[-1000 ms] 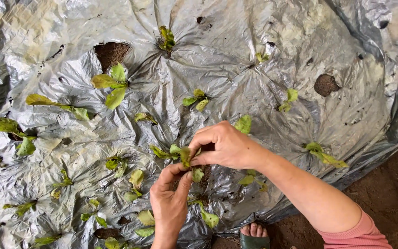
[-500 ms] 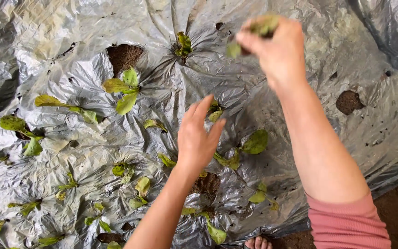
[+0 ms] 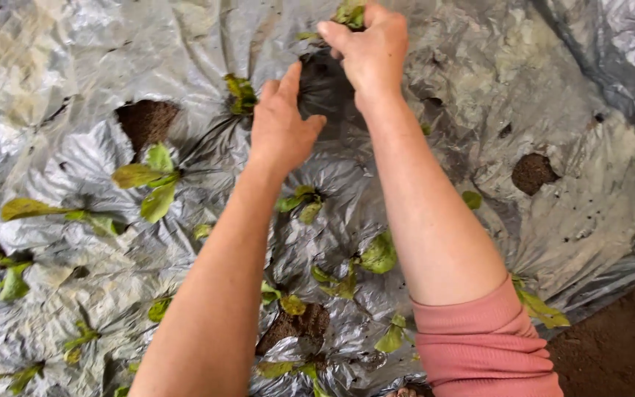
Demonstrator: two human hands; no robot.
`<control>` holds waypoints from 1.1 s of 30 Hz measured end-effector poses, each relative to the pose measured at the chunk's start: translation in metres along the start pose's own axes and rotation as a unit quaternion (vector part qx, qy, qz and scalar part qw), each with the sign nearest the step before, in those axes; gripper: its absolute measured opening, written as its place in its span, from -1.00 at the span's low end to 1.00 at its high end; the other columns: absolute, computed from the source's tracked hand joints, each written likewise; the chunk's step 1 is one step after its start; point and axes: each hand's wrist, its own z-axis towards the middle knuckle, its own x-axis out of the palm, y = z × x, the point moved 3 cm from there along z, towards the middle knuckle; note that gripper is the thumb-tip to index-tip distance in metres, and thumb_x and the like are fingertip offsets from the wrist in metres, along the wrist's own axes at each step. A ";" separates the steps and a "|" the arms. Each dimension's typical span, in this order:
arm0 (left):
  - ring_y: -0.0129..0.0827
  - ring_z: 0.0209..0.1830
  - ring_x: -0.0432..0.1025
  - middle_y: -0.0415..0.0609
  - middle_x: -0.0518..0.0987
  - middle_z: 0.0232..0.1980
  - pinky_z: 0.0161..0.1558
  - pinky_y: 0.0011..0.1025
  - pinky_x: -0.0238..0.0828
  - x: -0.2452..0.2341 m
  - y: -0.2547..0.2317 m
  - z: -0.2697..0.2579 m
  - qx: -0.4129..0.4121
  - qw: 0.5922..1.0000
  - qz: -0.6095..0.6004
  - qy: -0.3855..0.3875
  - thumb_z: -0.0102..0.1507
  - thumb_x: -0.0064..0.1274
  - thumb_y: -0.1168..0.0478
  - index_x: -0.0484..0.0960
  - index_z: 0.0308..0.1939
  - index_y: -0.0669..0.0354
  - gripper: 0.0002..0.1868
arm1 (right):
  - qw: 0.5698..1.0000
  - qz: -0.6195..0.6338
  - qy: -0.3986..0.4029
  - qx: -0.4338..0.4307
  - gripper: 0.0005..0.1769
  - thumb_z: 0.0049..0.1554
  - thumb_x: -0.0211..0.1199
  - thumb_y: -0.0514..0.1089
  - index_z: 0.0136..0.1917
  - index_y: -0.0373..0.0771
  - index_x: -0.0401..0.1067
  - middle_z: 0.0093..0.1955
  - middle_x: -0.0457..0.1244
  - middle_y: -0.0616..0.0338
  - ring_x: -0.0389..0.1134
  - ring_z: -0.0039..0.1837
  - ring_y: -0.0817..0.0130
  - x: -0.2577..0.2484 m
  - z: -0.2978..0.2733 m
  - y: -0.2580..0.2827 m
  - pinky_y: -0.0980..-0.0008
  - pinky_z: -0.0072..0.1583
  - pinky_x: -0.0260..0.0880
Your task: The person plants small green seedlings into pre-cut holes in a black plastic sheet laid over soil. They pick up seedlings, place them into the holes, and press the surrounding plastic and soil around the base of each plant.
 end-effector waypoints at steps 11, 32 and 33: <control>0.32 0.18 0.34 0.11 0.06 0.37 0.16 0.06 0.42 0.005 -0.030 0.028 -0.115 0.972 0.182 0.089 0.22 0.04 0.27 0.05 0.58 -0.15 -0.13 | 0.996 0.012 -0.010 0.089 -0.77 0.04 0.49 0.02 -0.23 -0.07 0.48 -0.39 0.34 0.25 0.41 -0.29 0.35 -0.001 0.002 0.015 -0.04 -0.21 0.40; 0.21 0.11 0.24 0.20 0.31 0.31 0.05 0.12 0.30 0.022 0.006 -0.038 0.142 0.978 0.073 -0.133 0.09 0.03 0.38 0.47 0.27 0.28 -0.39 | 0.937 -0.344 -0.031 -0.047 -0.71 -0.03 0.62 0.10 -0.07 0.18 0.59 -0.22 0.26 0.09 0.34 -0.25 -0.05 0.038 -0.025 0.026 -0.05 -0.28 0.33; 0.21 0.11 0.24 0.20 0.31 0.31 0.05 0.12 0.30 0.020 0.006 -0.047 0.140 0.978 0.074 -0.134 0.09 0.03 0.38 0.47 0.27 0.28 -0.39 | 0.938 -0.343 -0.030 -0.049 -0.71 -0.03 0.62 0.10 -0.07 0.18 0.59 -0.22 0.26 0.09 0.34 -0.25 -0.05 0.035 -0.023 0.030 -0.05 -0.28 0.33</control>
